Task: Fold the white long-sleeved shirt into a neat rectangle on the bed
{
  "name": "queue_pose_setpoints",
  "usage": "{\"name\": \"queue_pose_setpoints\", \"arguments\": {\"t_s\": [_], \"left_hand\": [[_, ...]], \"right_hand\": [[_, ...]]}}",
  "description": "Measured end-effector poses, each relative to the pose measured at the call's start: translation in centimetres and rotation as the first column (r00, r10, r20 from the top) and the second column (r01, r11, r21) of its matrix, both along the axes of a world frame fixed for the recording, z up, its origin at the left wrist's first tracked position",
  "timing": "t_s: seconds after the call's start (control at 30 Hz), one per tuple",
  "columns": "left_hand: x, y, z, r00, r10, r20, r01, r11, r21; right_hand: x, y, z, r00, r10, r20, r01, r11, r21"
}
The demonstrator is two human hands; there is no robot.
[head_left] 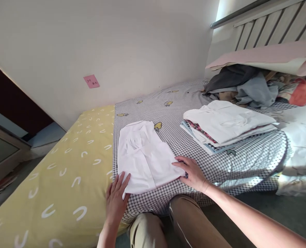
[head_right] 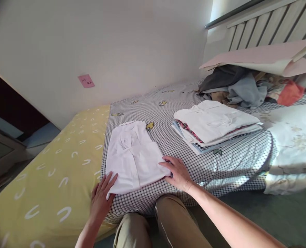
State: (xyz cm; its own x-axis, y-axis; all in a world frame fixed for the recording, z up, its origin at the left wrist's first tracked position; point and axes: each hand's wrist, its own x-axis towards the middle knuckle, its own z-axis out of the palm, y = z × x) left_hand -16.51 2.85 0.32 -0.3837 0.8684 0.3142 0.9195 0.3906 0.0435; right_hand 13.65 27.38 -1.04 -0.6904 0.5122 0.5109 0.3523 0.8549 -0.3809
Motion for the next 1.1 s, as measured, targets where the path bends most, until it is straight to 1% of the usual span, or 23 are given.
{"name": "queue_pose_setpoints", "arguments": {"t_s": [0.17,0.27,0.33,0.5,0.6,0.73,0.93,1.0,1.1], "left_hand": [[0.4,0.0,0.3,1.0,0.003,0.016,-0.002,1.0,-0.022],[0.3,-0.1,0.2,1.0,-0.004,0.01,0.004,1.0,-0.006],[0.1,-0.2,0.0,1.0,-0.013,-0.001,0.013,1.0,0.019],[-0.4,-0.1,-0.6,0.999,-0.042,-0.017,0.043,0.997,0.064],[-0.5,0.1,-0.8,1.0,-0.025,0.007,0.025,0.998,0.061],[-0.2,0.1,-0.7,0.996,0.013,0.09,-0.015,1.0,0.023],[0.2,0.1,-0.5,0.972,0.048,0.231,-0.055,0.998,0.022],[0.2,0.1,-0.4,0.95,0.046,0.308,-0.067,0.996,0.058],[0.3,0.1,-0.3,0.91,0.035,0.413,-0.121,0.975,0.186]], "right_hand": [[-0.7,0.4,-0.9,0.986,-0.069,-0.151,0.059,0.996,-0.07],[-1.1,0.5,-0.8,0.951,-0.13,-0.279,0.087,0.983,-0.164],[-1.3,0.5,-0.7,0.941,-0.152,-0.301,0.097,0.977,-0.19],[-1.4,0.3,-0.6,0.966,-0.179,-0.184,0.163,0.982,-0.101],[-1.2,0.3,-0.6,0.979,-0.166,-0.114,0.16,0.985,-0.065],[-0.9,0.5,-0.8,0.99,-0.142,-0.009,0.142,0.99,-0.004],[-0.9,0.7,-1.3,0.985,-0.171,0.019,0.169,0.983,0.065],[-0.9,0.6,-1.2,0.984,-0.18,0.014,0.178,0.98,0.087],[-0.8,0.5,-0.9,0.984,-0.176,0.02,0.173,0.979,0.107]]}}
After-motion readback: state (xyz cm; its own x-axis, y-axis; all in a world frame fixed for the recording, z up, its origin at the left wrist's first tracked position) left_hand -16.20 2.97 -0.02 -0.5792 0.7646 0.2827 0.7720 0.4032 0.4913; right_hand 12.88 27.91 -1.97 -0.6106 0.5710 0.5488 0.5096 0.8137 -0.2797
